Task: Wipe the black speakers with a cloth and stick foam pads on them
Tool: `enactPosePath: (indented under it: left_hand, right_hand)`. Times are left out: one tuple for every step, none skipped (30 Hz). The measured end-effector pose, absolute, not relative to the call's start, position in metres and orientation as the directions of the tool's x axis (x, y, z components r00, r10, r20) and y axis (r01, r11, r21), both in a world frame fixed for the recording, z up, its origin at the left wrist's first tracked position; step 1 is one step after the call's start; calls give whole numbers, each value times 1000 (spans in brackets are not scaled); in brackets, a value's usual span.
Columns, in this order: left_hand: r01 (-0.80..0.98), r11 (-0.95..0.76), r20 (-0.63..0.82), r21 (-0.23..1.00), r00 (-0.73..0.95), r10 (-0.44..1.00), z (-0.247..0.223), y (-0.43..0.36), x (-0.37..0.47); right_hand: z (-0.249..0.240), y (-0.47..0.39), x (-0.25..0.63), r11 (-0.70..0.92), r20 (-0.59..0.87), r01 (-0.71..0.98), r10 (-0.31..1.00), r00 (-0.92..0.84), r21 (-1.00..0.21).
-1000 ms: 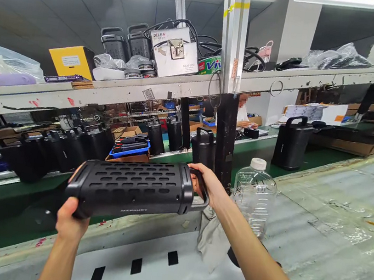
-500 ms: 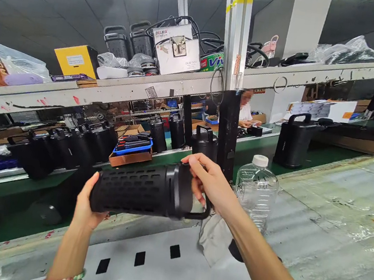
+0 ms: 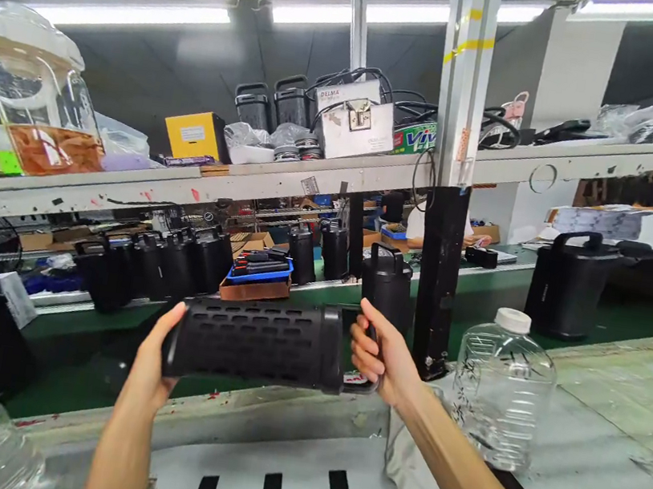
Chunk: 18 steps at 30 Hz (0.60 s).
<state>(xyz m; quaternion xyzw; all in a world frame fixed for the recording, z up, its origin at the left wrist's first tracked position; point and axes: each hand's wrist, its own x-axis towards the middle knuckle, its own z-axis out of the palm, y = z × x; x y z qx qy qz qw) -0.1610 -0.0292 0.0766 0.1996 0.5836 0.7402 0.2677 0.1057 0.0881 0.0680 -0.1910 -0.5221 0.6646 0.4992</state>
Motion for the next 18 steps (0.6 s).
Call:
enactPosePath:
  left_hand:
    - [-121, -148, 6, 982, -756, 655, 72, -22, -165]
    - [-69, -137, 40, 988, -745, 666, 67, -16, -168]
    - [-17, -133, 78, 991, -735, 673, 64, -13, -171]
    - [37, -131, 117, 991, -724, 680, 62, -11, -174]
    - [84, -130, 151, 988, -710, 688, 60, -13, -176]
    - [127, -131, 182, 983, -691, 699, 61, -16, -177]
    - [169, -133, 213, 977, -671, 710, 62, -21, -179]
    - [215, -135, 245, 967, -653, 717, 65, -28, -180]
    - [264, -136, 279, 955, -639, 717, 68, -34, -180]
    - [316, -129, 310, 940, -634, 708, 71, -41, -181]
    - [363, -112, 334, 925, -638, 694, 75, -47, -181]
    - [399, -89, 349, 912, -645, 680, 78, -53, -181]
    - [423, -67, 355, 904, -653, 669, 80, -57, -181]
    - [438, -51, 357, 898, -654, 667, 82, -60, -181]
    - [447, -41, 356, 893, -650, 672, 83, -63, -180]
    - [453, -39, 355, 891, -640, 682, 84, -64, -179]
    - [458, -42, 356, 888, -626, 694, 84, -64, -178]
    - [461, -45, 355, 886, -613, 706, 85, -63, -177]
  right_hand:
    - [70, 87, 104, 57, 274, -470, 871, -409, -881]
    - [73, 86, 101, 77, 282, -472, 880, -381, -878]
    - [75, 85, 96, 104, 292, -467, 890, -350, -878]
    - [77, 85, 89, 136, 304, -454, 898, -320, -880]
    - [78, 87, 80, 170, 317, -433, 901, -296, -885]
    - [77, 91, 68, 206, 334, -404, 901, -278, -891]
    - [75, 97, 55, 248, 356, -369, 897, -262, -896]
    - [70, 106, 43, 294, 382, -327, 890, -250, -898]
    - [63, 115, 31, 345, 414, -278, 877, -243, -896]
    - [55, 126, 21, 399, 447, -223, 860, -246, -890]
    - [45, 137, 13, 451, 480, -163, 837, -265, -877]
    - [35, 147, 8, 501, 507, -102, 807, -302, -859]
    - [24, 157, 5, 547, 525, -44, 773, -355, -836]
    - [13, 164, 3, 589, 531, 11, 737, -419, -808]
    - [2, 170, 3, 628, 527, 62, 699, -483, -776]
    - [-8, 174, 2, 663, 515, 108, 664, -541, -741]
    - [-17, 176, 1, 694, 500, 150, 635, -589, -704]
    - [-23, 176, -1, 721, 486, 190, 613, -623, -666]
